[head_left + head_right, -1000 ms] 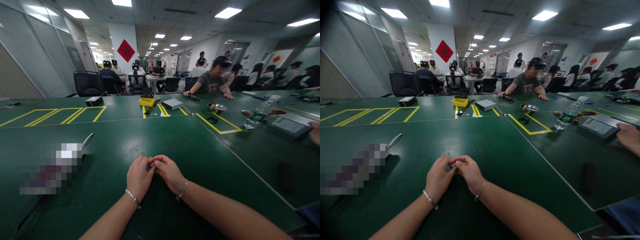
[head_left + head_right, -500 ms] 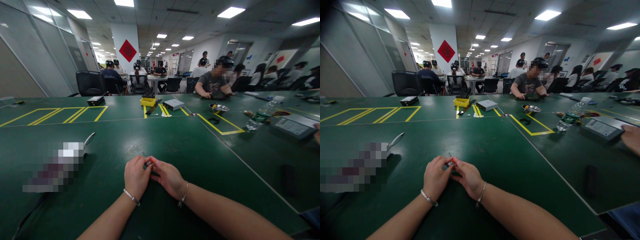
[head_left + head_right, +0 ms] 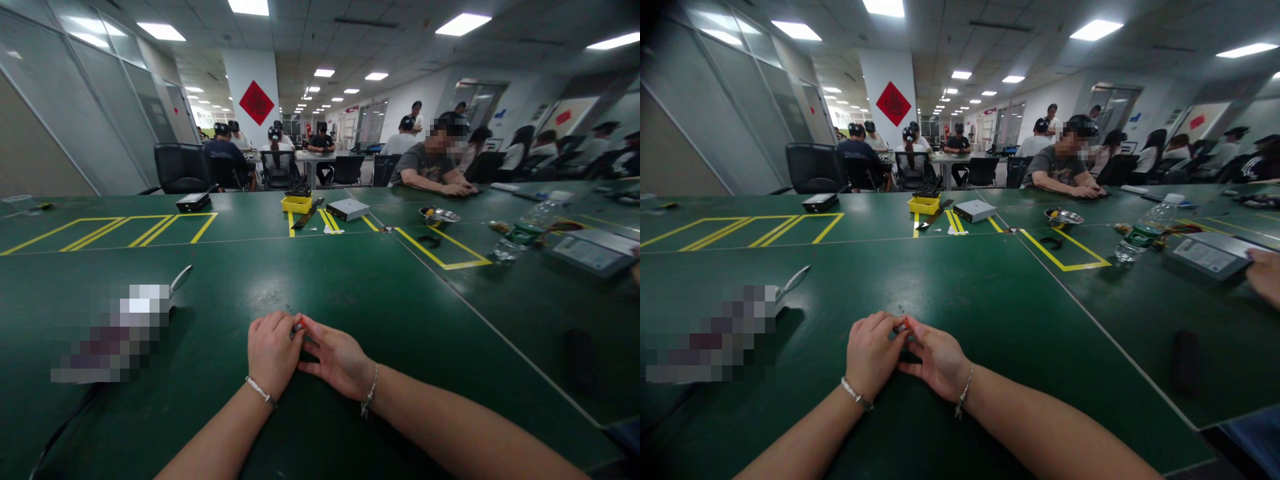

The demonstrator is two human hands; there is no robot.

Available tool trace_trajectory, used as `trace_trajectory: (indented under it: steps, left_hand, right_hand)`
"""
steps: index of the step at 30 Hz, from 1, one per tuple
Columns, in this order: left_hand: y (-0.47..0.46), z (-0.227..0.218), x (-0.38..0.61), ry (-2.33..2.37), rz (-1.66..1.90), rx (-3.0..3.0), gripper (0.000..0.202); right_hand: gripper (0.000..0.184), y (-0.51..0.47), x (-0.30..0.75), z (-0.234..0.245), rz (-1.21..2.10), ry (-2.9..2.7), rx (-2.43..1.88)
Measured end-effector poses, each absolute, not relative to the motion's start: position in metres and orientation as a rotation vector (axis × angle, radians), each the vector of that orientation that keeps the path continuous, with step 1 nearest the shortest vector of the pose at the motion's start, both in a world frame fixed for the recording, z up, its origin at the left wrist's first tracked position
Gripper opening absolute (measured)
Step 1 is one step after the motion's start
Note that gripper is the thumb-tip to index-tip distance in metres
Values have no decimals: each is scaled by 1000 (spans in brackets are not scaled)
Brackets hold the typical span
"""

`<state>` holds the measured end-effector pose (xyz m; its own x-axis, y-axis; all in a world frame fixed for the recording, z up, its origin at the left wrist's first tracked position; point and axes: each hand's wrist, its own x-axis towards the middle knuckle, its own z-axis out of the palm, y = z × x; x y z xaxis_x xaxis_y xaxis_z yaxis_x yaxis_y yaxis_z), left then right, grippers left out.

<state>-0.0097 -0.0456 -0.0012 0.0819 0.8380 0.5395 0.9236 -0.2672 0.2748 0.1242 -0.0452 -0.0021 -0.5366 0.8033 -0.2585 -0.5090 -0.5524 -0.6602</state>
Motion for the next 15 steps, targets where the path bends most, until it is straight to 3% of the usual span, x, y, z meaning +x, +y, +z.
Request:
trace_trajectory:
  steps: [9,12,15]
  left_hand:
    - [-49,3,-1,-1758,-958,-2269,15]
    - [-49,0,-1,-1784,-912,-2311,44]
    - [-46,-6,-4,-1858,-858,-2318,58]
  right_hand:
    - [30,-28,124,-2,1694,-923,-1008]
    - [27,-3,150,7,1505,-1060,-1119]
    - [25,31,213,19,962,-1253,-1409]
